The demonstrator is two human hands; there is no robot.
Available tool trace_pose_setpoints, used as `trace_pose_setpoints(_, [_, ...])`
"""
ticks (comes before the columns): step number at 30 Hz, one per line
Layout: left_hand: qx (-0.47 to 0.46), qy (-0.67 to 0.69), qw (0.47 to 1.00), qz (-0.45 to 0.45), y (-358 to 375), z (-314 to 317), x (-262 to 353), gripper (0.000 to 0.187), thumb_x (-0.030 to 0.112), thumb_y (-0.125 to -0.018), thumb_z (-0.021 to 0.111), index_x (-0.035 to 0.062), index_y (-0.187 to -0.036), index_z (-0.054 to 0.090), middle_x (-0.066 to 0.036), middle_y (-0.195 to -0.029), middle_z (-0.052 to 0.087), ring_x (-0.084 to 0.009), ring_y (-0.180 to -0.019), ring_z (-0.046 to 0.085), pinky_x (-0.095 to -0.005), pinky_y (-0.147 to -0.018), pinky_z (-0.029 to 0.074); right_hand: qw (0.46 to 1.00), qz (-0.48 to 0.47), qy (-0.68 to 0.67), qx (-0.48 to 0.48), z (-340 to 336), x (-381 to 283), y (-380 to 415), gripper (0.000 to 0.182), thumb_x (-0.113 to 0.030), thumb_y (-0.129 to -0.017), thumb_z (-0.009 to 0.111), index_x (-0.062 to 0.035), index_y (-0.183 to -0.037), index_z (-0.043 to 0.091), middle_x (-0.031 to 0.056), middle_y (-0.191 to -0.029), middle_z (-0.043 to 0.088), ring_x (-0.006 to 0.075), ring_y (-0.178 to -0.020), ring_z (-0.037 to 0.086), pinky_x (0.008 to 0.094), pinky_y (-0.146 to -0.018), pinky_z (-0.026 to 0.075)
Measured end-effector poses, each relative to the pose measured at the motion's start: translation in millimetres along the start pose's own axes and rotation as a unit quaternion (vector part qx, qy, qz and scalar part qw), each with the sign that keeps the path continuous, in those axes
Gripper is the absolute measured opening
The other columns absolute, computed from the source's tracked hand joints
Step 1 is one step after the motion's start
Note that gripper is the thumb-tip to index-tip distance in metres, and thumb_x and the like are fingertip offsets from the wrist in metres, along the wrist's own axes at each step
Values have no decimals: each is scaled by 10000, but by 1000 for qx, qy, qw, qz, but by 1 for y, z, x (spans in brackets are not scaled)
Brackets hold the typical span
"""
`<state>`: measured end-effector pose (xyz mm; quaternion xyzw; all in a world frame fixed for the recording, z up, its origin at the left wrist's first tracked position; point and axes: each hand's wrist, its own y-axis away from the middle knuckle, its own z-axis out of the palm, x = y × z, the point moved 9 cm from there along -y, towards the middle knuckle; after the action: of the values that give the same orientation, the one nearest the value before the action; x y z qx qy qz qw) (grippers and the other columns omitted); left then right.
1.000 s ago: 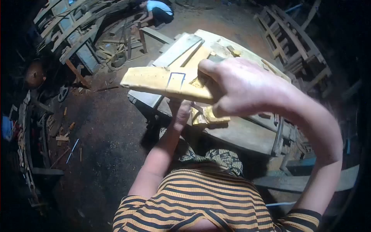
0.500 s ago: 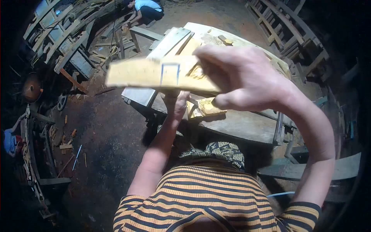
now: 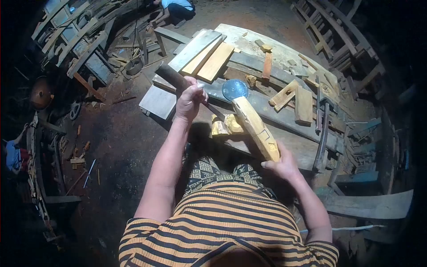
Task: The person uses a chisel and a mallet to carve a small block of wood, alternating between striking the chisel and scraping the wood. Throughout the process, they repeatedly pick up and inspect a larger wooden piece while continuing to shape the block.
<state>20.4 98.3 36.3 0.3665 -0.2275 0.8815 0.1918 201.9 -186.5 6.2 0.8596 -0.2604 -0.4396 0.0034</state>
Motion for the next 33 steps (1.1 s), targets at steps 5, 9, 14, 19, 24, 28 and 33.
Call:
trace_pose_setpoints(5, [11, -267, 956, 122, 32, 66, 18, 167, 96, -745, 716, 67, -727, 553, 12, -635, 555, -79, -570, 533, -245, -506, 424, 998, 32, -41, -32, -4, -5, -1, 731, -216, -612, 809, -68, -1260, 503, 179, -1078, 646, 296, -1015, 626, 368, -883, 472])
trace_pose_setpoints(9, [-143, -338, 896, 251, 55, 132, 13, 242, 110, -692, 770, 25, -839, 596, -67, -727, 611, -171, -624, 596, -296, -575, 463, 996, 20, -78, -45, 3, 8, -5, 736, -212, -623, 810, -48, -1271, 501, 161, -1095, 645, 269, -1020, 622, 353, -891, 467])
trace_pose_setpoints(14, [-149, -369, 891, 221, 60, 147, -8, 296, 147, -656, 791, 35, -837, 586, -122, -733, 582, -291, -650, 609, -332, -590, 472, 991, -8, -123, -46, 2, 3, -7, 741, -196, -632, 805, -1, -1277, 496, 126, -1111, 634, 215, -1006, 607, 333, -890, 465])
trace_pose_setpoints(19, [-123, -408, 872, 241, 57, 154, -23, 295, 150, -644, 771, 40, -819, 560, -144, -737, 568, -343, -681, 601, -369, -590, 471, 965, -20, -263, -19, -17, 5, -6, 731, -171, -615, 780, 9, -1268, 505, 66, -1090, 613, 183, -965, 591, 305, -868, 465])
trace_pose_setpoints(24, [-104, -410, 879, 221, 48, 155, -29, 272, 77, -611, 745, 56, -823, 576, -111, -738, 575, -294, -664, 605, -344, -590, 463, 877, -172, -391, 219, -127, -33, 57, 536, -128, -659, 655, 7, -1147, 482, 115, -911, 550, 151, -732, 581, 230, -651, 487])
trace_pose_setpoints(28, [-103, -412, 881, 208, 43, 156, -33, 264, 80, -620, 743, 52, -818, 570, -115, -741, 575, -301, -666, 602, -345, -591, 462, 852, -156, -405, 294, -120, -35, 84, 902, -197, -604, 711, -20, -1364, 258, 84, -929, 480, 168, -759, 485, 293, -727, 460])
trace_pose_setpoints(33, [-94, -453, 865, 193, 40, 156, -42, 219, 129, -644, 694, 62, -795, 550, -140, -755, 581, -350, -734, 605, -406, -609, 471, 942, -167, -40, 288, -140, -72, 93, 844, -254, -538, 749, 16, -1276, 443, 122, -1042, 523, 216, -964, 525, 342, -871, 431])
